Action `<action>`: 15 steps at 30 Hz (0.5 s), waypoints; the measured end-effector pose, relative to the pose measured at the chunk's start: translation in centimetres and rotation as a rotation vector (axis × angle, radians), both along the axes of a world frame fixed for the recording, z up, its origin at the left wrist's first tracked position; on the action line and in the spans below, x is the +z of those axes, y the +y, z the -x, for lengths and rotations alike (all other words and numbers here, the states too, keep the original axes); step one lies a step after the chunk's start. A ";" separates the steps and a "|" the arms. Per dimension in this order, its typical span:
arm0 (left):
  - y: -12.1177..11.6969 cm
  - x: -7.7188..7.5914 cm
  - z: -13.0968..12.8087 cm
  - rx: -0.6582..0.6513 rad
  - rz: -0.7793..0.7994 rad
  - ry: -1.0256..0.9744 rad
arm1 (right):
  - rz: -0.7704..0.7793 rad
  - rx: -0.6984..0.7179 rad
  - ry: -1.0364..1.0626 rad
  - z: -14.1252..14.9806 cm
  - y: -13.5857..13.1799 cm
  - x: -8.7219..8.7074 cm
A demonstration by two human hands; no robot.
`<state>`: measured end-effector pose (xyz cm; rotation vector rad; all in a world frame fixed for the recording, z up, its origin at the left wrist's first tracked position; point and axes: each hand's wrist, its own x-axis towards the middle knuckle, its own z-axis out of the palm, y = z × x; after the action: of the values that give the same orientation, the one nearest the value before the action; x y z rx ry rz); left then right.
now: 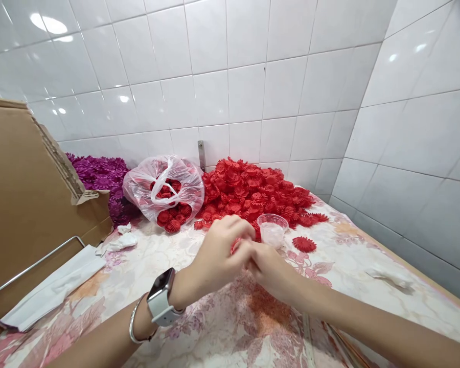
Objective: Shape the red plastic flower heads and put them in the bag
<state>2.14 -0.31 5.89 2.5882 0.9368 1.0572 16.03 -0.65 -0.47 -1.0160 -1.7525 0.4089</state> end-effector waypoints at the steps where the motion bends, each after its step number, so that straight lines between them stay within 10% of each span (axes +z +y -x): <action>1: 0.3 -0.3 0.3 0.077 0.070 -0.122 | 0.074 0.054 0.002 -0.1 0.1 0.1; 7: 1.3 -3.9 1.1 0.134 0.267 -0.203 | 0.425 0.182 0.160 0.1 0.0 -1.1; 15: 1.0 -6.7 1.3 0.009 0.325 -0.175 | 0.518 0.166 0.252 0.1 -0.5 -1.6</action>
<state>0.86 0.66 -0.84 2.1940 0.9857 1.0179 15.94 -1.19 -2.04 -1.1170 -1.5362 1.0909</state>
